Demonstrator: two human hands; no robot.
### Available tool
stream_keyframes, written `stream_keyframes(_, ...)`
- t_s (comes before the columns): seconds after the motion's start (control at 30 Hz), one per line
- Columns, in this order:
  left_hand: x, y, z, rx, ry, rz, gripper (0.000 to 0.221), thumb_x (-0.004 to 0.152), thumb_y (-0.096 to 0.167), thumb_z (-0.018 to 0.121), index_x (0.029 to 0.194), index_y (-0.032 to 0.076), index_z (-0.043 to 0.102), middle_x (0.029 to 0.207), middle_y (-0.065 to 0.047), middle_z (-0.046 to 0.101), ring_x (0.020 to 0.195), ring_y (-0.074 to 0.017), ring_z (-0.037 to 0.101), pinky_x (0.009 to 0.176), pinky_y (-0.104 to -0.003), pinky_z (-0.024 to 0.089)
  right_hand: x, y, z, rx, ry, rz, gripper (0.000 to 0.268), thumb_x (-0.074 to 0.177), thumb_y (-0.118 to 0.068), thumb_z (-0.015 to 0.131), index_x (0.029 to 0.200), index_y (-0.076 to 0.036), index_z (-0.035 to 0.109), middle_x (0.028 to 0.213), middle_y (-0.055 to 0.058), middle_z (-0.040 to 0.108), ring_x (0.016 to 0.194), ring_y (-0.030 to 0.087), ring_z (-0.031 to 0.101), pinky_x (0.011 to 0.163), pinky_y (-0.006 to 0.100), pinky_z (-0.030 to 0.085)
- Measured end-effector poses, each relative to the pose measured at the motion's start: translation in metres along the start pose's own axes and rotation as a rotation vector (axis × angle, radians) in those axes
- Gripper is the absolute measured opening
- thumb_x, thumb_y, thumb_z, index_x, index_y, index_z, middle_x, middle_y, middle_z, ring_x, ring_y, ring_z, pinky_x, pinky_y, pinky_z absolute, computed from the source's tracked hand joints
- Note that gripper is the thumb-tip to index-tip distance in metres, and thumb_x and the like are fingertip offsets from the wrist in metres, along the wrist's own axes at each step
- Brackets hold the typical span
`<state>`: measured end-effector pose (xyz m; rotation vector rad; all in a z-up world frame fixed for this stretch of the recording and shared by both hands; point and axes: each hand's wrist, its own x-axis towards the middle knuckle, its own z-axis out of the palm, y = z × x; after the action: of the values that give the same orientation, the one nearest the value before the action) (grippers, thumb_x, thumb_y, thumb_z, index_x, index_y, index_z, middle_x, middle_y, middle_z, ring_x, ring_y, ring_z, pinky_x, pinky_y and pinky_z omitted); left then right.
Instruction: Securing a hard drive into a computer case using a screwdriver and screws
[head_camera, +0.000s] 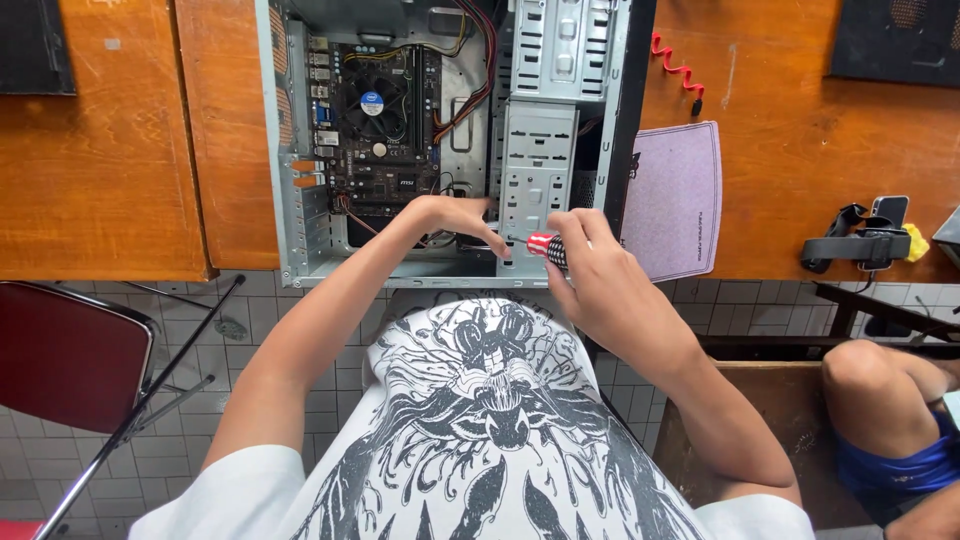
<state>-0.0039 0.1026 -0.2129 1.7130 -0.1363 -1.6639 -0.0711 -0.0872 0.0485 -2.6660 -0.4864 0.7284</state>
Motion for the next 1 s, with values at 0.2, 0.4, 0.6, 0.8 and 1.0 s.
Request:
stream_keyframes(0.2, -0.055, 0.037, 0.013, -0.082, 0.060, 0.093, 0.129, 0.052, 0.069, 0.089, 0.156, 0.009, 0.042, 0.159, -0.023, 0.042, 0.149, -0.0448, 0.035, 0.121, -0.057, 0.031, 0.004, 0.011, 0.003, -0.092, -0.007, -0.164, 0.036, 0.093, -0.009, 0.062, 0.126, -0.019, 0.051, 0.109, 0.009, 0.057, 0.083, 0.039, 0.074, 0.069, 0.049, 0.064)
stream_keyframes(0.4, -0.052, 0.034, 0.014, -0.046, 0.080, 0.069, 0.126, 0.051, 0.068, 0.088, 0.154, 0.008, 0.047, 0.156, -0.023, 0.046, 0.147, -0.0430, 0.040, 0.119, -0.055, 0.035, 0.006, 0.004, -0.006, 0.040, -0.064, -0.053, 0.039, 0.097, -0.010, 0.060, 0.133, -0.019, 0.049, 0.104, 0.013, 0.055, 0.078, 0.047, 0.074, 0.066, 0.054, 0.063)
stream_keyframes(0.6, -0.032, 0.019, 0.012, -0.038, 0.106, 0.077, 0.128, 0.049, 0.070, 0.088, 0.153, 0.006, 0.048, 0.155, -0.024, 0.048, 0.145, -0.0447, 0.042, 0.118, -0.056, 0.035, 0.008, 0.009, -0.004, 0.006, -0.070, -0.034, 0.038, 0.101, -0.018, 0.058, 0.137, -0.019, 0.045, 0.103, 0.013, 0.057, 0.080, 0.047, 0.074, 0.068, 0.056, 0.063)
stream_keyframes(0.8, -0.043, 0.025, 0.013, -0.051, 0.099, 0.073, 0.126, 0.050, 0.069, 0.087, 0.152, 0.005, 0.049, 0.155, -0.024, 0.048, 0.145, -0.0448, 0.042, 0.119, -0.057, 0.035, 0.005, 0.006, -0.002, 0.009, -0.072, -0.011, 0.035, 0.102, -0.019, 0.056, 0.136, -0.016, 0.046, 0.108, 0.015, 0.058, 0.081, 0.050, 0.073, 0.069, 0.060, 0.063)
stream_keyframes(1.0, -0.019, 0.008, 0.010, -0.016, 0.107, 0.083, 0.127, 0.051, 0.072, 0.087, 0.152, 0.006, 0.049, 0.154, -0.023, 0.049, 0.144, -0.0446, 0.043, 0.118, -0.057, 0.036, 0.005, 0.009, -0.003, -0.006, -0.021, -0.030, 0.030, 0.100, -0.015, 0.061, 0.129, -0.015, 0.052, 0.107, 0.012, 0.057, 0.085, 0.049, 0.073, 0.070, 0.057, 0.064)
